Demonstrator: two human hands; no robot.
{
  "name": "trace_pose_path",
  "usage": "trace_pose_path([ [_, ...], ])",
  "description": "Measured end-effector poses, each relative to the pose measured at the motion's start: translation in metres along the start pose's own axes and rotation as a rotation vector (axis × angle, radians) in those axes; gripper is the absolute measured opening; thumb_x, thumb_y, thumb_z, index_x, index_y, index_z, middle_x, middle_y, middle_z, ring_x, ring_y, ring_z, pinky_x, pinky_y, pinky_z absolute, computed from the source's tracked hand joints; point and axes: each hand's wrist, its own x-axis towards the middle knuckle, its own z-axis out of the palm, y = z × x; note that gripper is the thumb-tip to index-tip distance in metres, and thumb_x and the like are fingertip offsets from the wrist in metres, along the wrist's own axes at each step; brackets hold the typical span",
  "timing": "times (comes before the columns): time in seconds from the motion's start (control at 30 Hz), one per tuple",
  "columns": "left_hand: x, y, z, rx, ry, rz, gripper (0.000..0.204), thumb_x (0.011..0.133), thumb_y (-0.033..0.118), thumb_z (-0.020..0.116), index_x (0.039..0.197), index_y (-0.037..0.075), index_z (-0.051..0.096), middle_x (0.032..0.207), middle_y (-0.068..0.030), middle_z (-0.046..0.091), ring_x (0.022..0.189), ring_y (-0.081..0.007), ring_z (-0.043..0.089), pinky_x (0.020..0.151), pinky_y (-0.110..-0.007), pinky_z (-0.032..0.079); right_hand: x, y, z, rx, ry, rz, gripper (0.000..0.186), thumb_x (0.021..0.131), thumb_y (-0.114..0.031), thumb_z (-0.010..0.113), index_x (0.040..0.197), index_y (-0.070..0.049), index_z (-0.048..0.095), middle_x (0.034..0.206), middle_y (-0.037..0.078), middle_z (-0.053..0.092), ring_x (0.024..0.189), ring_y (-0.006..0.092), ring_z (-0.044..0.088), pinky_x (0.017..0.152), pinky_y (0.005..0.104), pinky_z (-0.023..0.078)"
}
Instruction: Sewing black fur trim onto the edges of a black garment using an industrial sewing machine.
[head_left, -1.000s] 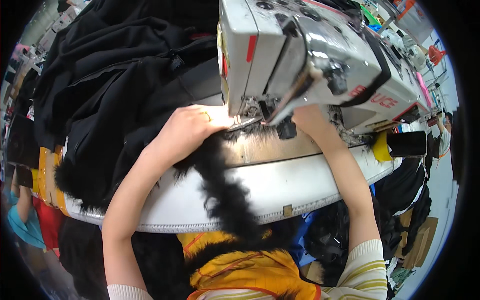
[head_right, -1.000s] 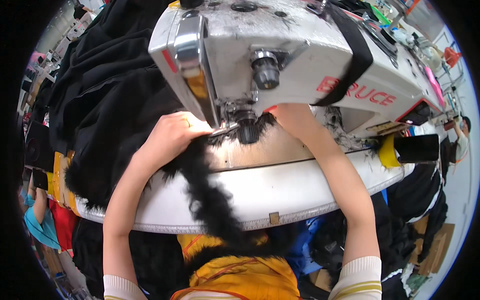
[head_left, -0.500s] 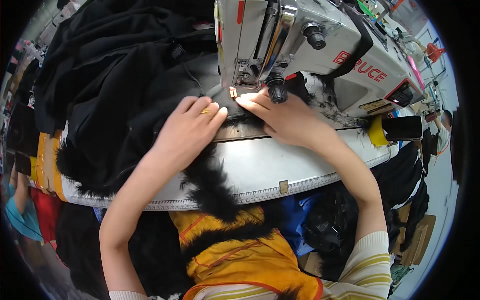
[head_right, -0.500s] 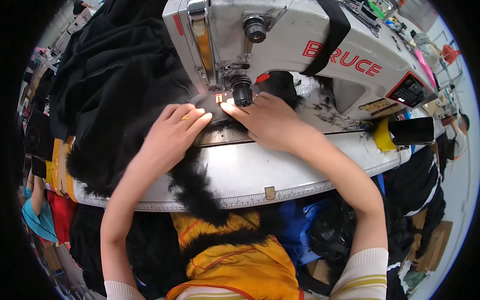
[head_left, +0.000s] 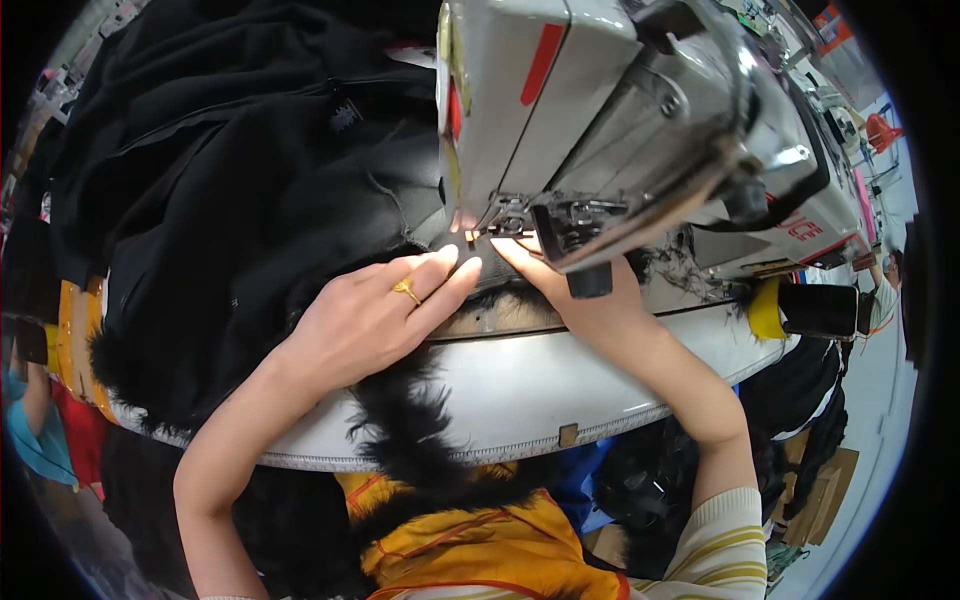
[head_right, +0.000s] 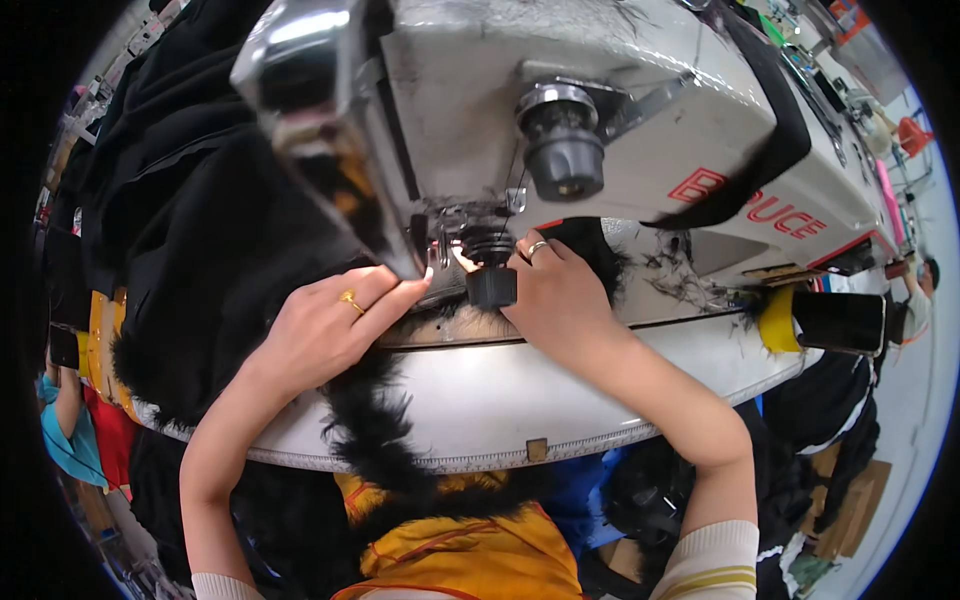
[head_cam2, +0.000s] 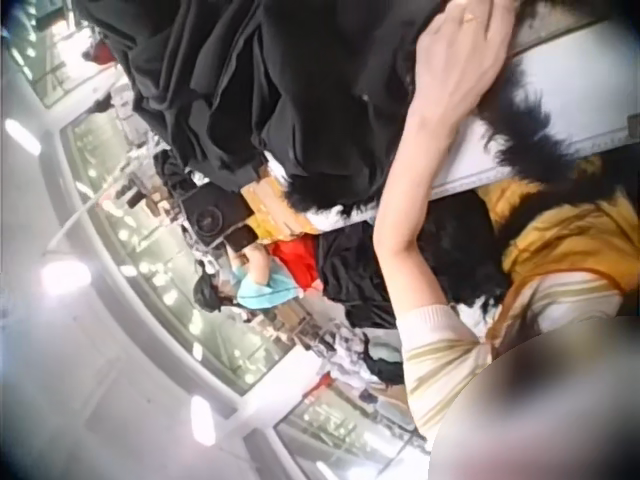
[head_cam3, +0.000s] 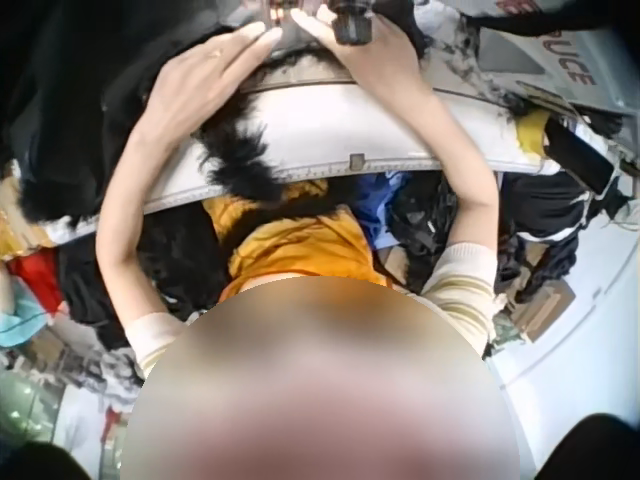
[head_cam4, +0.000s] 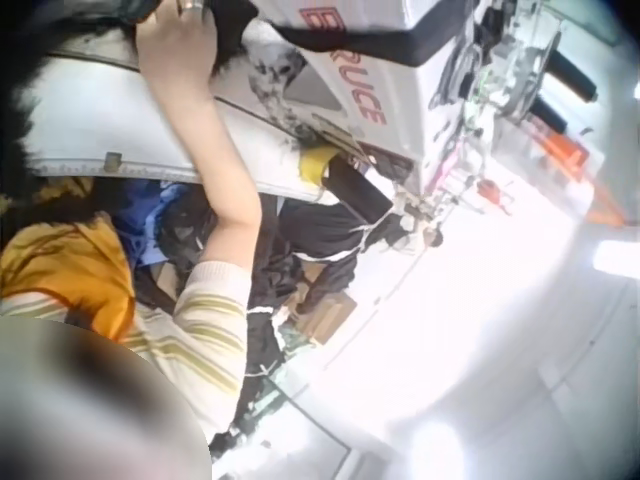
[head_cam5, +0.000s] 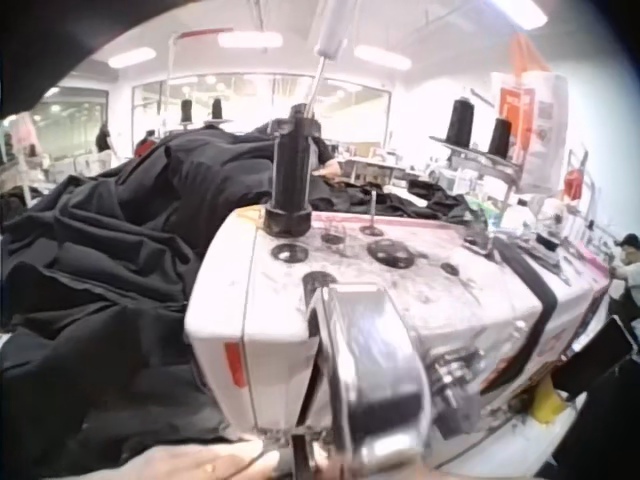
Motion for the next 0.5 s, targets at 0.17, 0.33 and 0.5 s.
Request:
trace_pose_path([
  [0.17, 0.008, 0.011, -0.018, 0.022, -0.071, -0.121, 0.027, 0.069, 0.008, 0.058, 0.094, -0.001, 0.061, 0.098, -0.0065, 0.06, 0.095, -0.0182, 0.058, 0.086, -0.027, 0.047, -0.002, 0.002, 0.013, 0.106, 0.051, 0.103, 0.008, 0.073, -0.01, 0.059, 0.067, -0.005, 0.059, 0.073, 0.008, 0.055, 0.079, 0.0234, 0.057, 0.067, 0.0341, 0.048],
  [0.33, 0.011, 0.006, -0.009, 0.0, -0.015, -0.09, 0.019, 0.07, 0.011, 0.058, 0.088, 0.003, 0.058, 0.093, -0.0048, 0.057, 0.095, -0.0172, 0.057, 0.081, -0.028, 0.047, -0.002, 0.002, 0.009, 0.177, -0.085, 0.125, 0.042, 0.073, -0.005, 0.055, 0.114, -0.013, 0.063, 0.102, 0.004, 0.063, 0.093, 0.0183, 0.061, 0.078, 0.0288, 0.048],
  [0.5, -0.001, 0.004, -0.007, -0.003, 0.008, -0.136, 0.022, 0.07, 0.011, 0.059, 0.091, 0.006, 0.062, 0.097, -0.001, 0.06, 0.093, -0.0124, 0.059, 0.068, -0.023, 0.047, -0.005, 0.006, 0.017, 0.237, 0.01, 0.099, 0.025, 0.069, -0.009, 0.058, 0.094, -0.011, 0.064, 0.086, 0.006, 0.059, 0.084, 0.0225, 0.056, 0.072, 0.0318, 0.048],
])
